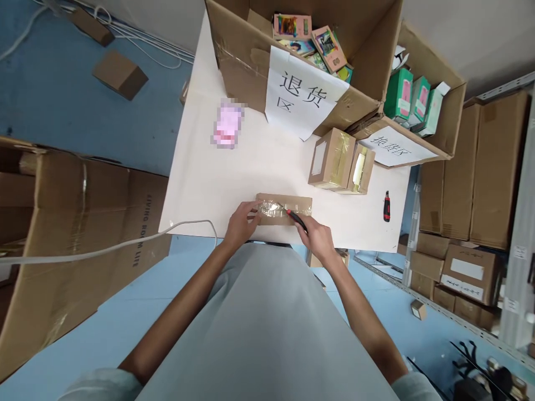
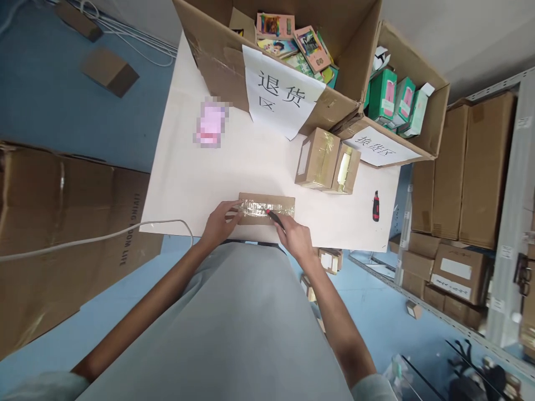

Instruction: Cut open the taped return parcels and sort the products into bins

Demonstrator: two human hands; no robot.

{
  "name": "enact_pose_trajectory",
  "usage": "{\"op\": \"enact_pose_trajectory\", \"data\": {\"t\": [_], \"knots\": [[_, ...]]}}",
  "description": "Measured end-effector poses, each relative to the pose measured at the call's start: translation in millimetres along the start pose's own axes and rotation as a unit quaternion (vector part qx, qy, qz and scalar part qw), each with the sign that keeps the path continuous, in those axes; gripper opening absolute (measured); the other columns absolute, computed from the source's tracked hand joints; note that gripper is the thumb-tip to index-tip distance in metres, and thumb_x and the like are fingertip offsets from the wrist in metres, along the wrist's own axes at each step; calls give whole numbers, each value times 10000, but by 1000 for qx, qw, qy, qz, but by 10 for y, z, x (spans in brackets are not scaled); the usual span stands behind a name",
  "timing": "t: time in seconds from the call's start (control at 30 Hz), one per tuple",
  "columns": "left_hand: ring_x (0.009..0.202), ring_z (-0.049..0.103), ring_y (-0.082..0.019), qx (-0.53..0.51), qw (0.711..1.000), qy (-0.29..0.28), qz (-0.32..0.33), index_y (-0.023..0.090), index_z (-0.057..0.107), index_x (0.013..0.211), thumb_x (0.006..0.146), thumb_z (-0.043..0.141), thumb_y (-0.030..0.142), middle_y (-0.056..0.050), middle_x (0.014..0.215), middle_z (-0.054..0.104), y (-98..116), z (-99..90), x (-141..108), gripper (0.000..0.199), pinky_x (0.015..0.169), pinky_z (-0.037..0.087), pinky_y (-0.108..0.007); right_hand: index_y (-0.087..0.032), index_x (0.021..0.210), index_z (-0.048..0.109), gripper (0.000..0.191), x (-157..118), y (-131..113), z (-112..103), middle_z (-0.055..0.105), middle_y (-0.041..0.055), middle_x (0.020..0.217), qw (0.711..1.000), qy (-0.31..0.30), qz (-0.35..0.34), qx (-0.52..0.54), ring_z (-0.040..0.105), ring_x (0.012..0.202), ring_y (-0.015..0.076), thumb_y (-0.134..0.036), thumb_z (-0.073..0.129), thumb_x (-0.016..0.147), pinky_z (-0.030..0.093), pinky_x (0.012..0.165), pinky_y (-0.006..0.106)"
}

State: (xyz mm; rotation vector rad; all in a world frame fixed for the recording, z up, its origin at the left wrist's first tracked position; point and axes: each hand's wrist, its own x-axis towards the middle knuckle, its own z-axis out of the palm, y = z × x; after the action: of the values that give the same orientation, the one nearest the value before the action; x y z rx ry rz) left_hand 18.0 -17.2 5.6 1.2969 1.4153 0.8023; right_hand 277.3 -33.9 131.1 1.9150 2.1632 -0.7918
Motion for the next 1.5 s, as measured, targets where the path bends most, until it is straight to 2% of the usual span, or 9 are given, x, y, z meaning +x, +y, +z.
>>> {"op": "enact_pose_trajectory", "data": {"t": [0.13,0.27,0.5,0.67,0.87,1.07,1.2,1.3,1.5], "knots": [[1043,780,-211,-12,1000,-2,3,271,754,1366,989,654,372,-93,1294,708,-5,20,14,404,910,734,-382,-317,1649,555,497,169,-275,-134,801,83,1326,986,-97,-67,-115,780,1148,247,-471,336,1230,549,821,283],[1060,779,-213,-29,1000,5,-8,277,757,1365,974,658,323,-90,1314,702,-4,47,12,406,919,732,-379,-299,1714,471,546,291,-390,-196,775,133,1339,967,-141,-83,-197,779,1106,256,-462,263,1237,524,820,296],[1039,783,-214,-44,999,14,-12,254,767,1339,962,644,285,-106,1322,698,-30,80,19,398,886,731,-376,-282,1770,340,581,380,-414,-252,731,170,1383,939,-169,-118,-274,778,1077,254,-214,291,1195,521,812,311],[1051,789,-231,-43,998,21,-27,264,770,1315,949,662,278,-104,1317,707,-47,108,36,381,867,732,-372,-256,1747,355,584,446,-483,-372,730,184,1384,928,-184,-139,-294,789,1029,263,-165,282,1175,544,827,333],[1041,786,-236,-46,997,37,-41,263,779,1308,925,678,284,-99,1311,717,-19,133,44,397,857,726,-374,-238,1731,372,600,484,-468,-487,720,206,1422,924,-190,-147,-298,776,1145,286,-114,291,1149,563,881,357],[1013,778,-220,-40,996,47,-56,248,790,1293,893,667,254,-93,1298,735,61,132,45,419,868,715,-367,-202,1734,372,612,421,-217,-554,726,225,1377,918,-211,-124,-313,785,1139,304,-90,290,1138,552,853,378],[1026,775,-226,-39,993,65,-85,234,796,1274,881,690,254,-96,1317,745,95,154,59,408,873,698,-361,-178,1664,463,574,276,169,-734,739,208,1319,914,-211,-95,-334,787,1109,294,-62,311,1123,518,809,359],[1033,766,-225,-43,991,75,-100,231,797,1259,879,706,251,-94,1331,751,105,187,77,392,889,690,-363,-202,1664,459,564,173,490,-809,740,191,1308,914,-210,-82,-337,776,1088,272,-72,342,1128,493,796,344],[1044,754,-222,-20,989,92,-112,242,802,1257,861,705,237,-85,1363,759,157,247,87,408,887,662,-347,-265,1692,453,503,124,862,-666,724,163,1371,934,-188,-70,-297,740,1141,251,-243,292,1216,452,787,325]]}}
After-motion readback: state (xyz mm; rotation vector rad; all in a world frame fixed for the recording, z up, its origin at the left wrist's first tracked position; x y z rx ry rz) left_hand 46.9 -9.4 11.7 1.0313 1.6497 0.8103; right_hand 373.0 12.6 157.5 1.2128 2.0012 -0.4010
